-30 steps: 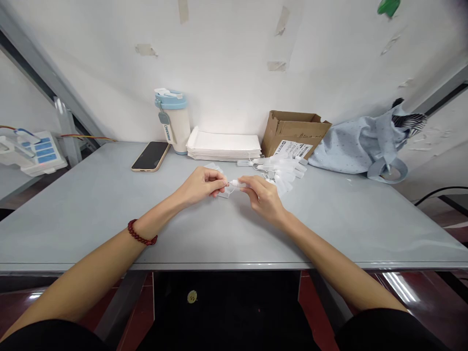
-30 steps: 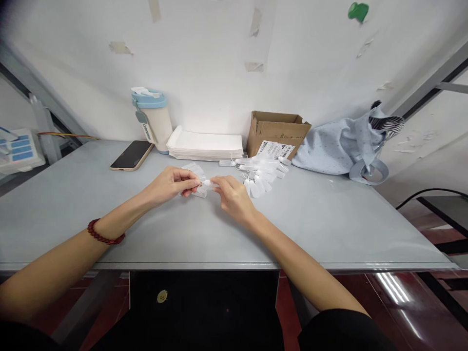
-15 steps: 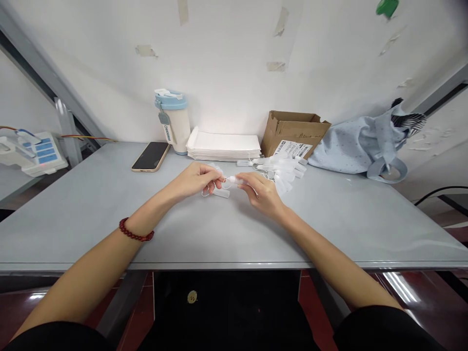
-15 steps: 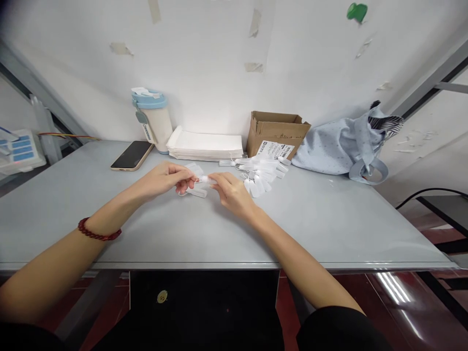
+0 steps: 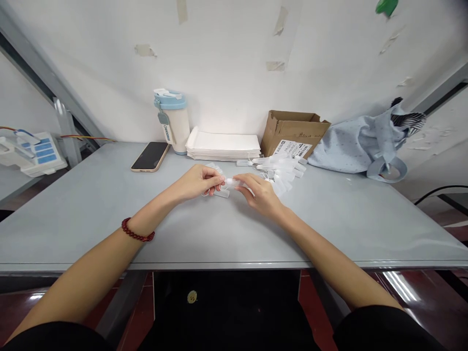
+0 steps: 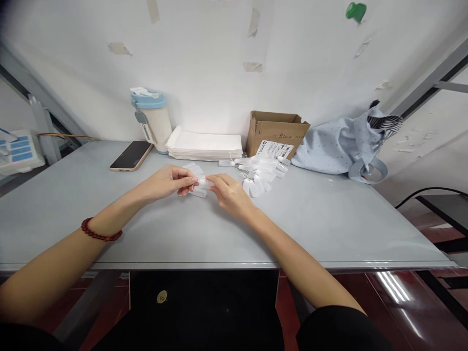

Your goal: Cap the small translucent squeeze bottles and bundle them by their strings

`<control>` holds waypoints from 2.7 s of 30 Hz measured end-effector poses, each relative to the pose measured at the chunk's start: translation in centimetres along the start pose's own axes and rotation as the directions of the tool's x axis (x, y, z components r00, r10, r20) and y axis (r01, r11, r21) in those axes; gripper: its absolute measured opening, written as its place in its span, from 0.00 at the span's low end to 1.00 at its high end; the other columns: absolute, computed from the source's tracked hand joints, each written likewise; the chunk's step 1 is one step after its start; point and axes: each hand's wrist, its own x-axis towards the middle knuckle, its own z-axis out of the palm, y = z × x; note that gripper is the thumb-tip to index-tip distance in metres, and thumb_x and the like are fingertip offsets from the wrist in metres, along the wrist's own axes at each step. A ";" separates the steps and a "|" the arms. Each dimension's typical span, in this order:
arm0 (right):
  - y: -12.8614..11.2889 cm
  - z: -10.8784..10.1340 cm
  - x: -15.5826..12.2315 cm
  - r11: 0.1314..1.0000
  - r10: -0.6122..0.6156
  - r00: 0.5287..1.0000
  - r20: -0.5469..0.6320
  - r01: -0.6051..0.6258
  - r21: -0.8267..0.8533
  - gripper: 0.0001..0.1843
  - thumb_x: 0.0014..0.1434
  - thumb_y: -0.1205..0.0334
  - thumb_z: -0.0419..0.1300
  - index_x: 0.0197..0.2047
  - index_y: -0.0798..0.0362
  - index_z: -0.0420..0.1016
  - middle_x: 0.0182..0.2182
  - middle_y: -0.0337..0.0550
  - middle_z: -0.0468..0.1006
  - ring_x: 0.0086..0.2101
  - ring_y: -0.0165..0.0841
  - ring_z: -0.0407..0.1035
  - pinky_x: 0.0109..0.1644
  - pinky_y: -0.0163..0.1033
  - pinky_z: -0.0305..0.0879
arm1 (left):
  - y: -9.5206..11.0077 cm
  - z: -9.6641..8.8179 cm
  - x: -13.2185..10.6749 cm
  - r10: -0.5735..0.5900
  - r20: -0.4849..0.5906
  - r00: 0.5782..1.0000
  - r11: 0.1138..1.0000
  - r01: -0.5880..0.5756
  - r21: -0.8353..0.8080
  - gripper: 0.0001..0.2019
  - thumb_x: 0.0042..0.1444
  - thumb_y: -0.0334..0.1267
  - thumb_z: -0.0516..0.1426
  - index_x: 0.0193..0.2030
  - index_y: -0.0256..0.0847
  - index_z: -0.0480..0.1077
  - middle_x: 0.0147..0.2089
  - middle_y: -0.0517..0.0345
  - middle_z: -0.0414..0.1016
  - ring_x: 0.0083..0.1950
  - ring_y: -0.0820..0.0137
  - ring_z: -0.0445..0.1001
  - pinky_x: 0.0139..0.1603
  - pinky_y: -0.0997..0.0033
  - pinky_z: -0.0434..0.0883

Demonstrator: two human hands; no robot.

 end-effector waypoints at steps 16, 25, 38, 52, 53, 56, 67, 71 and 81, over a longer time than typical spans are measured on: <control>2.2 -5.1 1.0 0.734 0.615 0.783 0.100 -0.521 -0.435 0.06 0.60 0.64 0.58 0.40 0.54 0.75 0.32 0.49 0.80 0.32 0.39 0.72 0.29 0.38 0.58 | -1.9 -2.2 0.7 0.232 -0.479 0.847 0.730 0.174 0.660 0.13 0.56 0.40 0.53 0.38 0.35 0.74 0.41 0.45 0.75 0.42 0.58 0.72 0.37 0.66 0.64; 1.3 -4.9 1.5 0.577 0.747 0.623 0.231 -0.434 -0.692 0.13 0.64 0.60 0.53 0.46 0.57 0.74 0.39 0.53 0.80 0.39 0.43 0.73 0.31 0.38 0.55 | -1.3 -0.7 0.1 0.129 0.093 0.987 0.811 -0.158 0.563 0.17 0.55 0.50 0.57 0.40 0.38 0.73 0.30 0.58 0.75 0.31 0.68 0.71 0.32 0.70 0.63; 1.2 -4.6 1.4 0.714 0.665 0.642 0.382 -0.396 -0.578 0.08 0.63 0.60 0.56 0.37 0.55 0.73 0.35 0.49 0.79 0.36 0.38 0.72 0.30 0.37 0.54 | -1.9 0.3 0.5 0.093 -0.077 0.993 0.621 0.003 0.784 0.14 0.61 0.40 0.51 0.49 0.38 0.69 0.38 0.53 0.78 0.39 0.60 0.74 0.32 0.67 0.58; 0.5 -4.1 1.3 0.562 0.757 0.587 0.286 -0.362 -0.744 0.17 0.63 0.57 0.56 0.50 0.61 0.68 0.43 0.60 0.77 0.42 0.50 0.74 0.33 0.41 0.59 | -1.4 0.5 0.3 0.140 -0.150 0.979 0.674 0.017 0.738 0.14 0.62 0.42 0.48 0.36 0.40 0.71 0.31 0.55 0.77 0.32 0.64 0.72 0.28 0.69 0.57; 0.5 -4.2 1.3 0.566 0.758 0.585 0.288 -0.373 -0.735 0.17 0.63 0.58 0.56 0.50 0.61 0.68 0.43 0.59 0.77 0.42 0.50 0.73 0.33 0.41 0.59 | -1.4 0.5 0.3 0.143 -0.150 0.978 0.675 0.015 0.738 0.14 0.62 0.42 0.47 0.35 0.40 0.71 0.31 0.55 0.77 0.32 0.65 0.72 0.28 0.69 0.57; 0.3 -4.3 1.3 0.601 0.754 0.580 0.308 -0.421 -0.680 0.14 0.62 0.62 0.55 0.49 0.60 0.68 0.41 0.57 0.78 0.43 0.48 0.72 0.34 0.40 0.59 | -1.4 0.6 0.3 0.157 -0.151 0.976 0.675 0.006 0.738 0.14 0.62 0.42 0.47 0.35 0.40 0.71 0.30 0.55 0.76 0.31 0.65 0.71 0.28 0.68 0.57; -0.4 -4.0 1.2 0.790 0.559 0.791 0.249 -0.599 0.127 0.11 0.54 0.59 0.59 0.41 0.54 0.70 0.28 0.38 0.78 0.28 0.30 0.70 0.34 0.35 0.63 | -1.6 0.9 0.3 0.198 -0.136 0.971 0.799 -0.080 0.596 0.16 0.61 0.44 0.51 0.49 0.38 0.70 0.32 0.56 0.76 0.34 0.64 0.72 0.33 0.67 0.64; -0.9 -4.1 1.4 0.787 0.519 0.814 0.259 -0.574 0.226 0.09 0.54 0.59 0.60 0.38 0.54 0.73 0.28 0.39 0.78 0.28 0.29 0.70 0.33 0.35 0.64 | -1.4 1.0 0.2 0.206 -0.132 0.970 0.876 -0.123 0.466 0.20 0.59 0.46 0.53 0.55 0.38 0.67 0.34 0.56 0.76 0.33 0.66 0.72 0.34 0.68 0.67; -0.7 -3.8 1.2 0.818 0.472 0.845 0.254 -0.526 0.230 0.07 0.54 0.63 0.60 0.36 0.55 0.75 0.31 0.39 0.78 0.31 0.28 0.70 0.33 0.33 0.63 | -0.9 1.0 0.0 0.209 -0.111 0.972 0.928 -0.161 0.337 0.15 0.62 0.44 0.50 0.45 0.37 0.71 0.34 0.56 0.76 0.29 0.71 0.69 0.33 0.71 0.66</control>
